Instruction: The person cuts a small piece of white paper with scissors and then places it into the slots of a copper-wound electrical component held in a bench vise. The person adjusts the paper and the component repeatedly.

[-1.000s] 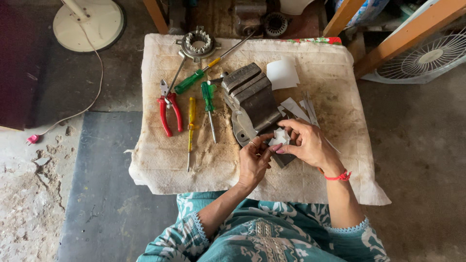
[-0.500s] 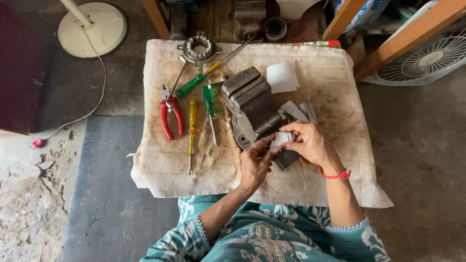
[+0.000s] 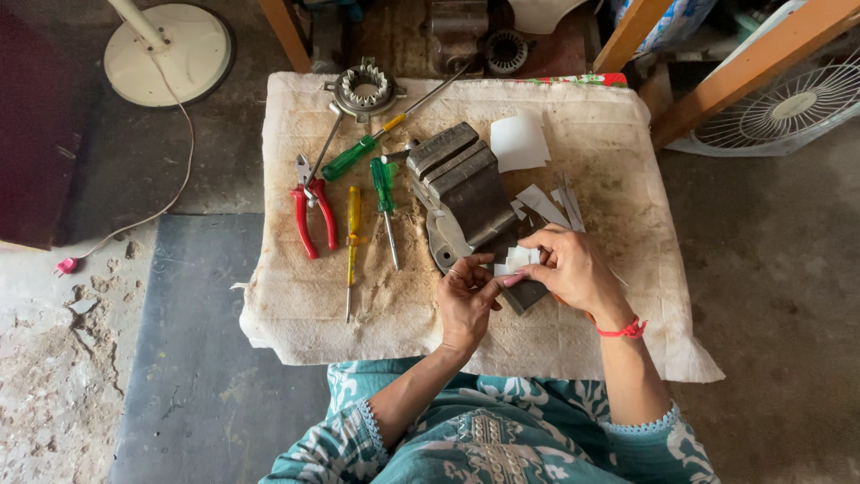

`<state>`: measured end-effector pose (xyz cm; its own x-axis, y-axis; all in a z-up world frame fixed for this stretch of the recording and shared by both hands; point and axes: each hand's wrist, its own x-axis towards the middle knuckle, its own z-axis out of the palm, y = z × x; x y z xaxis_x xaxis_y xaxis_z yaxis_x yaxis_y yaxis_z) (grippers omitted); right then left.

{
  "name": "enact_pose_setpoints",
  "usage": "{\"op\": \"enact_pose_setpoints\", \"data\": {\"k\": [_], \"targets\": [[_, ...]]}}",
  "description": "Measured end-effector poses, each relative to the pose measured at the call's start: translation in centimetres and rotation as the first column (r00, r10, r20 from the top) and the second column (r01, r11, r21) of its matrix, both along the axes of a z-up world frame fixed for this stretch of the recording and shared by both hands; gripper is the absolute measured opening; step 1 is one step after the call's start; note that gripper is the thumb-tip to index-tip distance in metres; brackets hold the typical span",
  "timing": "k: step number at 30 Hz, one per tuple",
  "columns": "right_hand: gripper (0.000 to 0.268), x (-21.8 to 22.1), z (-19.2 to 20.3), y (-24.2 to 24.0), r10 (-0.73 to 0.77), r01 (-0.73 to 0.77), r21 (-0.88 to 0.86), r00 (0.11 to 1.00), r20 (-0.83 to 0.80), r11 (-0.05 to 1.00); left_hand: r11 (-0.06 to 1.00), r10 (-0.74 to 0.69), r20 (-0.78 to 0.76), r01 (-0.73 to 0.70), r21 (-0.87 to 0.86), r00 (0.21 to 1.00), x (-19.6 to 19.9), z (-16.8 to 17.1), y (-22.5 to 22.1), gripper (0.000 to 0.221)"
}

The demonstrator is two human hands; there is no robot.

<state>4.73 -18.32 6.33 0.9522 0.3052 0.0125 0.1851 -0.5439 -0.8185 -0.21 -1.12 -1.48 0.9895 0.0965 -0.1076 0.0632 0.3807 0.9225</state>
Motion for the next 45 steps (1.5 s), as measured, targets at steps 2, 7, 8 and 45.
{"op": "enact_pose_setpoints", "data": {"k": [2,7,8,45], "targets": [[0.032,-0.5,0.4,0.1,-0.046,0.046,-0.053,0.999,0.001,0.998,0.998,0.018,0.006,-0.018,-0.053,1.0,0.1,-0.1,-0.1,0.034],[0.03,-1.6,1.1,0.9,0.018,0.0,-0.133,0.99,0.14,0.991,0.987,0.017,-0.032,-0.022,-0.16,0.999,0.5,-0.6,0.2,0.031],[0.03,-1.7,1.2,1.2,0.035,-0.014,-0.134,0.987,0.158,0.991,0.988,0.014,-0.055,-0.022,-0.155,0.998,0.5,-0.7,0.3,0.03],[0.034,-2.0,1.0,3.5,0.059,-0.057,0.106,0.998,-0.019,0.993,0.941,-0.108,-0.093,0.072,-0.33,0.99,0.8,-0.7,3.5,0.009]]}}
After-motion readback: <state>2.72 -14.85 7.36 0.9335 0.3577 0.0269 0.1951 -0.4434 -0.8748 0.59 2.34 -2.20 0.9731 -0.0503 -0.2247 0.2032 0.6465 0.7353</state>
